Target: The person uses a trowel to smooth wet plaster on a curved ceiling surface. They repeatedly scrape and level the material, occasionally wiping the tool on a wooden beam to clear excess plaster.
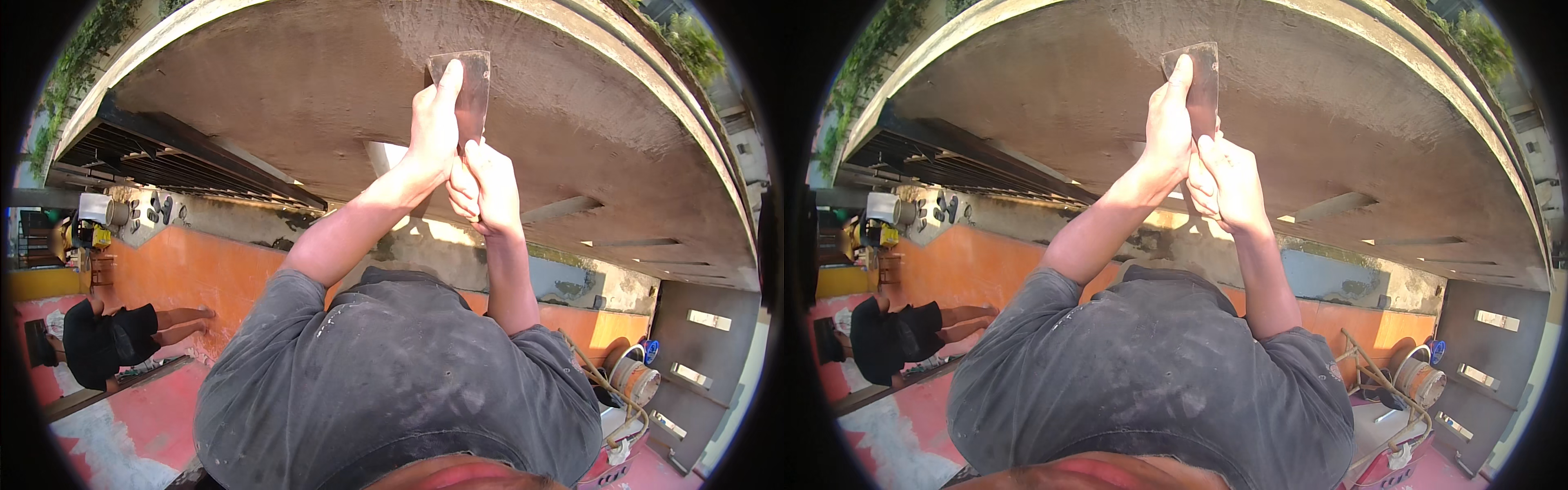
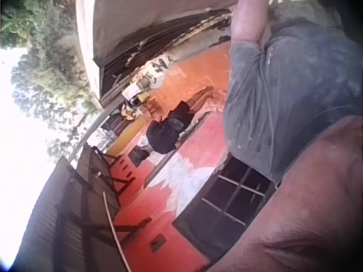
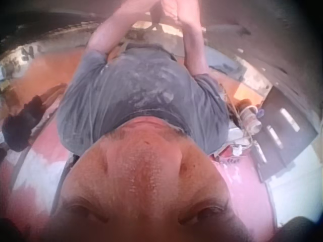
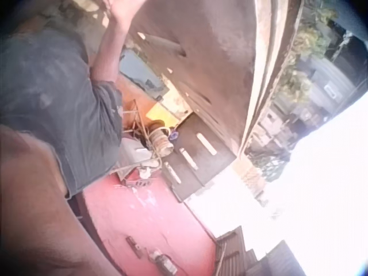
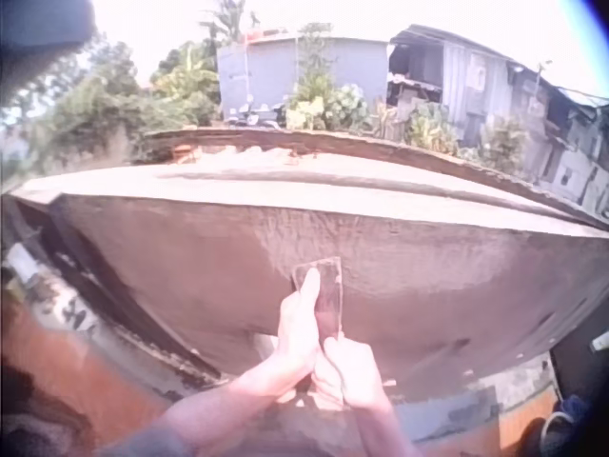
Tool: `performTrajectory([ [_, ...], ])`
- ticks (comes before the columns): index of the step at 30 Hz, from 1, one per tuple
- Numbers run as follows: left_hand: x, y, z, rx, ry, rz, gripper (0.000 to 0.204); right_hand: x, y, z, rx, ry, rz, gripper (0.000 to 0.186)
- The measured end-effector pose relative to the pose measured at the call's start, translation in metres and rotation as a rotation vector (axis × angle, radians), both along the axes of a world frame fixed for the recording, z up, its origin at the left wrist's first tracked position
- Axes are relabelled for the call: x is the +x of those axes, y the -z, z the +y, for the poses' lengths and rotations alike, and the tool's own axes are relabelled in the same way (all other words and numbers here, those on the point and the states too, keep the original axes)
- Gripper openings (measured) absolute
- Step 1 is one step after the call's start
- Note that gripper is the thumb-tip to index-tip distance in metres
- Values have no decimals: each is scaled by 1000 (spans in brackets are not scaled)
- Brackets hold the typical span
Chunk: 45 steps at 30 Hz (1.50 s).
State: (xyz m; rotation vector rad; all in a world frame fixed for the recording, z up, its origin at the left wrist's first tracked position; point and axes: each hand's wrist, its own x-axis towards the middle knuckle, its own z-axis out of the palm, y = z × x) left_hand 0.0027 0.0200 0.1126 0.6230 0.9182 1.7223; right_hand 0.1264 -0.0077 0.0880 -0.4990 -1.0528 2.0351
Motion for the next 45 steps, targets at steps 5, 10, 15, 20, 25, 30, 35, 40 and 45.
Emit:
performTrajectory([
  [5, -6, -7, -5, -39, -27, 40, 50, -9, 2, -2, 7, -24, 15, 31],
  [10, -42, -17, 0, 107, -88, 75, 50, -41, -20, 6, 90, -40, -39, 32],
  [15, -47, -10, -16, -55, 4, 157, 46, -57, 15, -18, 21, 29, 71, 33],
  [20, -54, -5, -20, -58, 68, 169, 45, -72, 28, -27, -22, 36, 270, 31],
  [25, -64, -12, -27, -107, 130, 217, 41, -79, 29, -32, -11, 17, 308, 32],
  [30, -65, 5, -20, -33, 120, 271, 42, -83, 40, -33, -42, 69, 315, 32],
  [35, -65, 3, -18, 18, 133, 293, 43, -83, 43, -31, -12, 111, 281, 34],
  [40, -65, 5, -14, 40, 125, 327, 44, -82, 44, -24, -15, 82, 312, 34],
  [45, -69, -12, -18, 35, 132, 287, 43, -86, 27, -25, -16, 88, 285, 34],
])
